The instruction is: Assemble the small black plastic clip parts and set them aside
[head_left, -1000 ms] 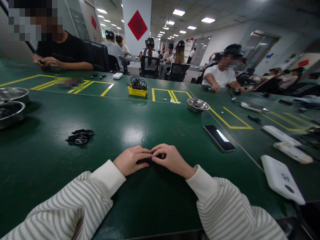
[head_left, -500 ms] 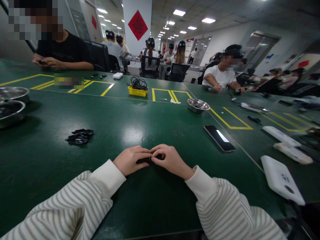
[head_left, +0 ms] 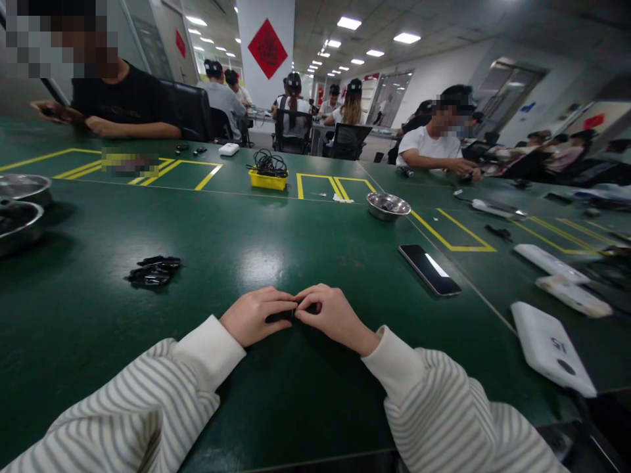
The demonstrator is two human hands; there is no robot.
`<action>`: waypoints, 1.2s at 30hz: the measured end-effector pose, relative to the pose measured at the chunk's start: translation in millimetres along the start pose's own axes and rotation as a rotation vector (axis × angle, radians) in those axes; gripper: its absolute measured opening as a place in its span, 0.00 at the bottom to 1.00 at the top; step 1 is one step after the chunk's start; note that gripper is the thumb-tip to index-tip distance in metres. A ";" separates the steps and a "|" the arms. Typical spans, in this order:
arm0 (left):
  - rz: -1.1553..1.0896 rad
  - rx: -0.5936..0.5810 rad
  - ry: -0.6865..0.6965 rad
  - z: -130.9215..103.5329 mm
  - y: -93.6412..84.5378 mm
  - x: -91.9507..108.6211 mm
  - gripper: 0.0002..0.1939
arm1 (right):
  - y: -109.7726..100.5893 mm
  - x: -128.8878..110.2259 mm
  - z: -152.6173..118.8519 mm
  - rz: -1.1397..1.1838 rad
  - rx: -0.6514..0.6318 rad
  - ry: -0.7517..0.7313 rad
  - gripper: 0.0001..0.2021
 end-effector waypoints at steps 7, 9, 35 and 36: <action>0.033 -0.003 0.031 -1.4 -0.3 0.5 0.13 | -19.0 9.2 6.7 -0.040 0.072 0.069 0.06; 0.043 -0.002 0.036 -2.1 -0.2 0.5 0.13 | -32.9 20.3 9.3 -0.123 0.143 0.136 0.08; 0.073 -0.027 0.038 -2.3 2.1 0.7 0.13 | -18.6 2.1 3.8 0.053 -0.043 0.034 0.04; 0.075 -0.025 0.040 -2.5 2.0 0.7 0.13 | -16.3 0.0 3.2 0.048 -0.058 0.011 0.04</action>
Point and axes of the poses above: each hand's wrist, its own z-axis towards the middle knuckle, its own y-axis out of the palm, x = y × z, the point moved 8 cm from there along z, towards the middle knuckle, and after that the axes turned 8 degrees about x, right-handed, at the moved point
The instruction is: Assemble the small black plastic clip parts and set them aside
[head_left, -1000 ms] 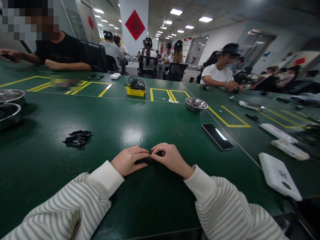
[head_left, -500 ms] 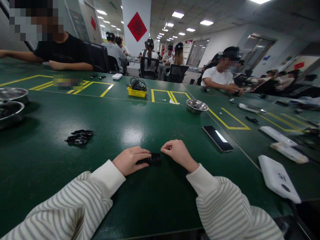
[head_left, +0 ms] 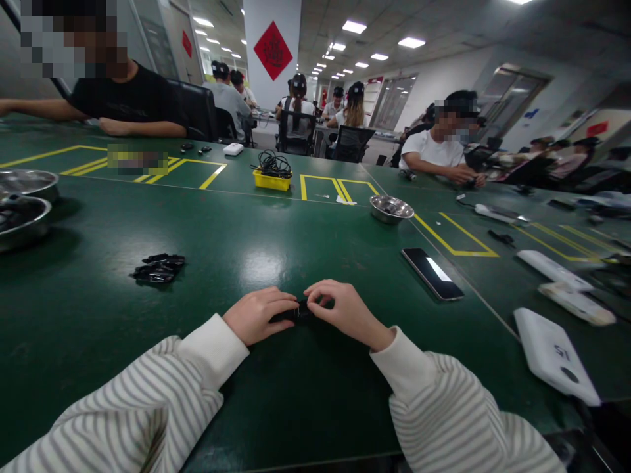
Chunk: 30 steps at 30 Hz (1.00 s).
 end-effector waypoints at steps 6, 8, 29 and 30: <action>0.023 0.013 0.013 0.6 -0.3 0.6 0.13 | 10.0 0.3 -0.6 -0.045 -0.038 -0.017 0.04; 0.029 0.018 0.018 1.1 -0.8 1.3 0.13 | 10.7 0.6 -0.3 -0.060 -0.026 -0.014 0.04; 0.076 0.020 0.019 0.3 -1.9 -0.4 0.13 | 12.2 -13.7 -4.8 -0.328 0.053 -0.105 0.04; 0.073 0.020 0.014 0.0 -1.8 -1.6 0.13 | 11.9 -14.7 -5.5 -0.325 0.046 -0.117 0.05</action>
Point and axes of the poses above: each hand's wrist, its own z-axis towards the middle knuckle, its own y-axis out of the palm, x = y × z, the point moved 8 cm from there along z, towards the middle knuckle, and after that the axes turned 8 degrees about x, right-handed, at the moved point
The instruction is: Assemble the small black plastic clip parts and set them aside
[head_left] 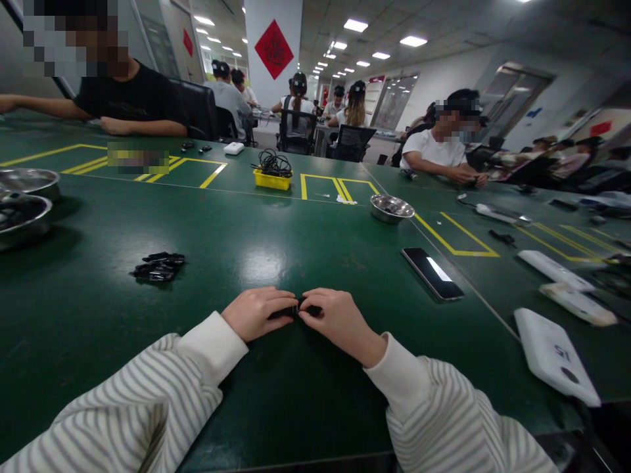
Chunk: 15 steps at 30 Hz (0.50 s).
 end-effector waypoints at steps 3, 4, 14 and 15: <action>-0.007 0.008 -0.008 -1.0 -0.2 -2.9 0.13 | -0.4 -1.5 -1.8 0.003 -0.011 -0.030 0.07; -0.005 0.012 -0.006 -1.3 -0.6 -3.5 0.13 | 0.1 -1.8 -2.4 0.000 -0.013 -0.041 0.07; 0.039 0.086 0.066 -2.9 -8.9 -3.2 0.12 | 6.7 -2.9 -4.2 -0.021 0.075 -0.122 0.08; 0.042 0.089 0.071 -2.9 -9.2 -3.0 0.12 | 7.0 -2.5 -4.1 -0.021 0.078 -0.124 0.08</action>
Point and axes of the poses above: each hand's wrist, its own z-axis towards the middle knuckle, its own y-axis out of the palm, x = y × z, the point moved 8 cm from there along z, towards the middle knuckle, and after that the axes turned 8 degrees about x, right-handed, at the moved point
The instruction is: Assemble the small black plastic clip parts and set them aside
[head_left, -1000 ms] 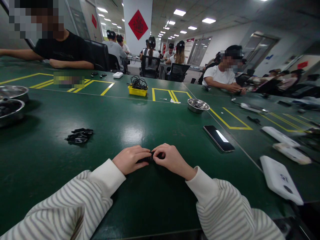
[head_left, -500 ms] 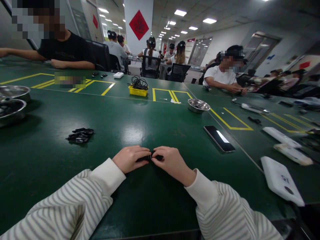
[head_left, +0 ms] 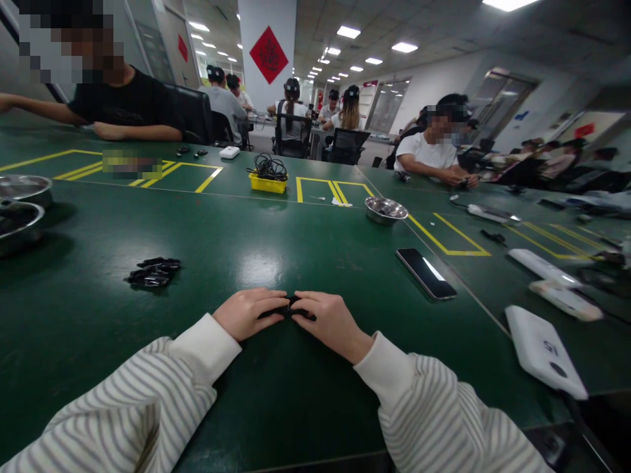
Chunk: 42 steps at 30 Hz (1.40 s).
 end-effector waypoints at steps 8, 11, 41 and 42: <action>-0.003 -0.020 -0.028 0.0 0.9 -2.3 0.13 | -0.7 0.2 1.3 0.002 -0.002 -0.004 0.08; -0.007 -0.026 -0.046 1.5 2.4 -2.9 0.13 | -1.7 1.0 2.1 0.005 -0.013 -0.004 0.08; -0.026 -0.077 -0.099 97.0 85.5 22.2 0.14 | -61.4 108.7 -34.5 -0.022 0.022 0.195 0.08; -0.023 -0.072 -0.097 103.6 91.3 25.2 0.15 | -66.5 115.7 -37.6 -0.019 0.037 0.227 0.07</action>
Point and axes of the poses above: each hand's wrist, its own z-axis towards the middle knuckle, its own y-axis out of the palm, x = y × z, the point moved 8 cm from there along z, towards the middle knuckle, and after that the axes turned 8 degrees about x, right-handed, at the moved point
